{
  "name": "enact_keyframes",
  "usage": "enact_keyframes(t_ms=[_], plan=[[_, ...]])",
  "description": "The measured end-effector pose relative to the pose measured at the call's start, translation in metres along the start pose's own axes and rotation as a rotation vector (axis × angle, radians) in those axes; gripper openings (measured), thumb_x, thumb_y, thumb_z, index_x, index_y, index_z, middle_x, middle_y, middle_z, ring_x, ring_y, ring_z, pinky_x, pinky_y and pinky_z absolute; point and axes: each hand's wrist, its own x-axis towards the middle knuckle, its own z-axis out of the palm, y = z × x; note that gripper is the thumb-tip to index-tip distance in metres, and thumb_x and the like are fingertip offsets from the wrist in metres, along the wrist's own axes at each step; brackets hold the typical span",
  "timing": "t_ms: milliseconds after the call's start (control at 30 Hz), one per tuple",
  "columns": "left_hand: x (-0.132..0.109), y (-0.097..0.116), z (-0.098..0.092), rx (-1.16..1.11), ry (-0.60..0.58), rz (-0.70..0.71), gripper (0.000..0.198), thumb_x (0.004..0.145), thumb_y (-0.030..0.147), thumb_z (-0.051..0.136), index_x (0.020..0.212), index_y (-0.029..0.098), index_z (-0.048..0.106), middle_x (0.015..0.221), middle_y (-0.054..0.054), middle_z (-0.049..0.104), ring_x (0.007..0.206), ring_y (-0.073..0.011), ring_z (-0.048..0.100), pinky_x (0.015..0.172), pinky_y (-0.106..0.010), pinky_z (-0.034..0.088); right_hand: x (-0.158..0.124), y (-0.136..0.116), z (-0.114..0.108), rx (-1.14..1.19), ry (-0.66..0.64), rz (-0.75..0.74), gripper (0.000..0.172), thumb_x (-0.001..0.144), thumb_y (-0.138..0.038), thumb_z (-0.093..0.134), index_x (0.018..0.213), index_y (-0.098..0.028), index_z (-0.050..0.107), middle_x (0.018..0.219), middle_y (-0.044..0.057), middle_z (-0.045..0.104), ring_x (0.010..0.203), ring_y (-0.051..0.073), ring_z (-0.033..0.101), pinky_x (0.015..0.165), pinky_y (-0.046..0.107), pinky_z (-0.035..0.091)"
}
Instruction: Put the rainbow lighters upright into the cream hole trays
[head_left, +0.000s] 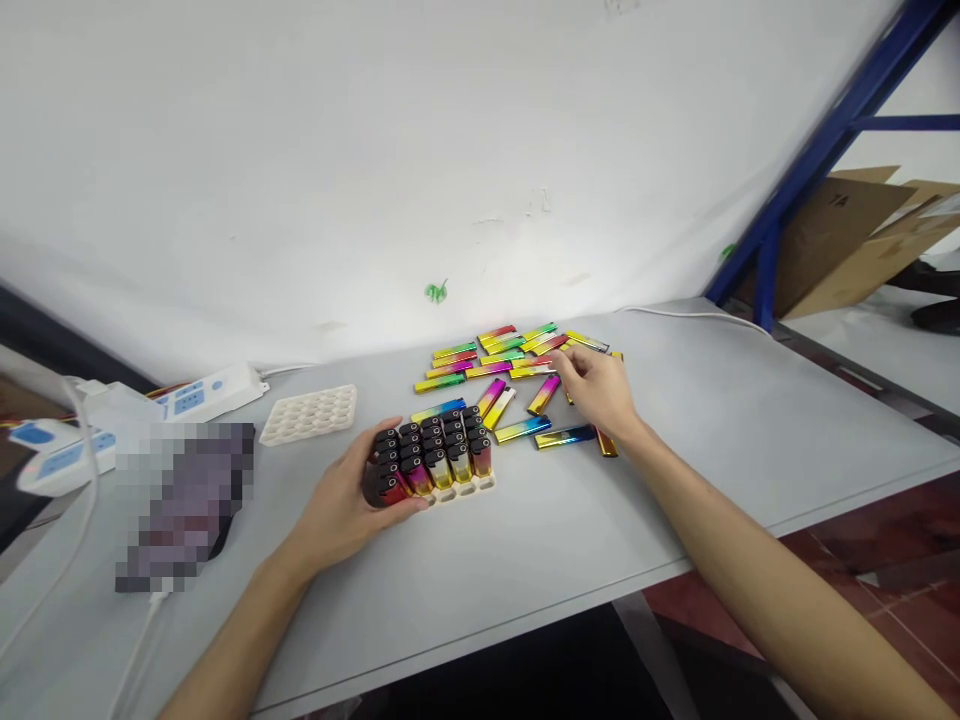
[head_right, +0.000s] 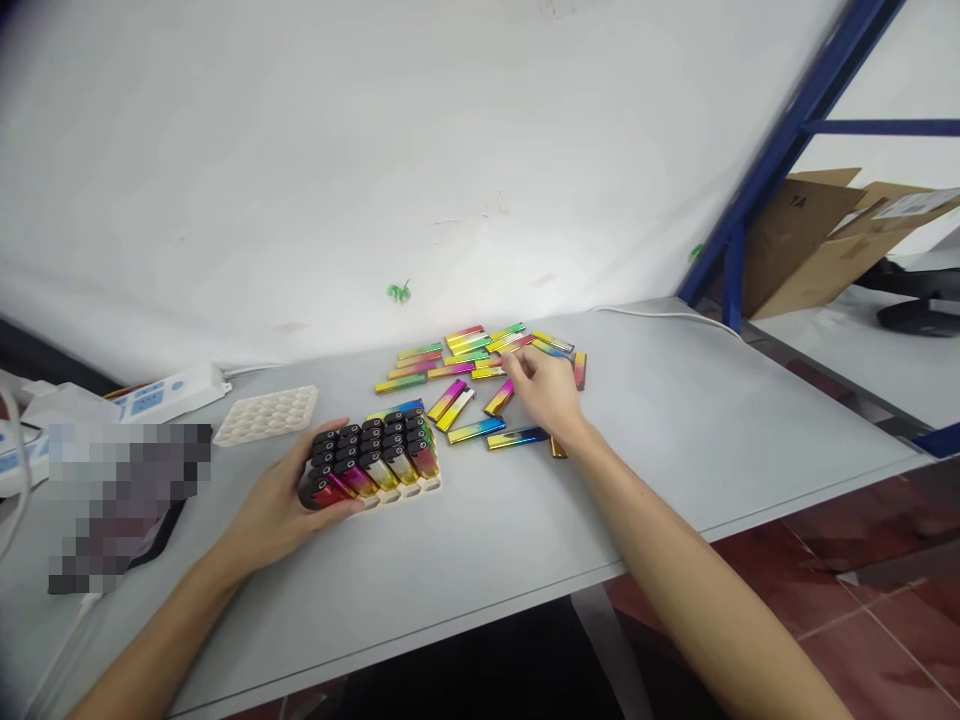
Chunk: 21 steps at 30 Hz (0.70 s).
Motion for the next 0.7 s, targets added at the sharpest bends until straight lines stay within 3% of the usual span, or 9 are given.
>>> enact_keyframes(t_ms=[167,300,467,567,700], plan=[[0.000,0.002,0.001,-0.057,0.008,0.013,0.101,0.074,0.062,0.079,0.156,0.030,0.029,0.148,-0.011,0.057,0.131,-0.0328,0.060,0.109,-0.049,0.050,-0.001,-0.003,0.000,0.006,-0.006,-0.004,0.039,0.095,-0.045,0.053,0.063,-0.022,0.052,0.053,-0.002,0.053,0.053,0.014,0.047,0.059,0.030,0.036],[0.000,0.001,0.003,-0.088,0.019,-0.021,0.096,0.074,0.061,0.080,0.153,0.031,0.035,0.147,-0.010,0.058,0.129,-0.0333,0.060,0.109,-0.049,0.050,0.001,-0.004,-0.002,0.028,0.016,0.020,0.044,0.099,-0.048,0.047,0.068,-0.021,0.063,0.053,-0.002,0.054,0.054,0.015,0.049,0.058,0.030,0.035],[0.000,0.006,0.006,-0.185,0.051,-0.004,0.104,0.074,0.060,0.079,0.158,0.029,0.026,0.149,-0.013,0.054,0.132,-0.0330,0.058,0.108,-0.045,0.052,0.004,-0.004,-0.005,0.073,0.077,0.046,0.047,0.099,-0.052,0.047,0.068,-0.021,0.066,0.052,-0.001,0.053,0.053,0.016,0.048,0.057,0.030,0.036],[0.000,0.012,0.009,-0.100,0.152,-0.047,0.088,0.080,0.058,0.073,0.153,0.027,0.036,0.132,-0.010,0.064,0.116,-0.0301,0.066,0.095,-0.041,0.058,0.006,-0.003,-0.007,0.114,0.097,0.064,0.046,0.098,-0.051,0.048,0.069,-0.021,0.066,0.052,-0.001,0.053,0.053,0.015,0.048,0.059,0.030,0.037],[0.001,0.017,0.012,-0.081,0.186,-0.053,0.076,0.085,0.054,0.067,0.150,0.026,0.039,0.122,-0.007,0.067,0.103,-0.0251,0.070,0.085,-0.035,0.060,0.007,-0.002,-0.009,0.147,0.125,0.095,0.045,0.098,-0.050,0.048,0.069,-0.021,0.067,0.052,-0.002,0.053,0.054,0.015,0.049,0.061,0.029,0.038]])
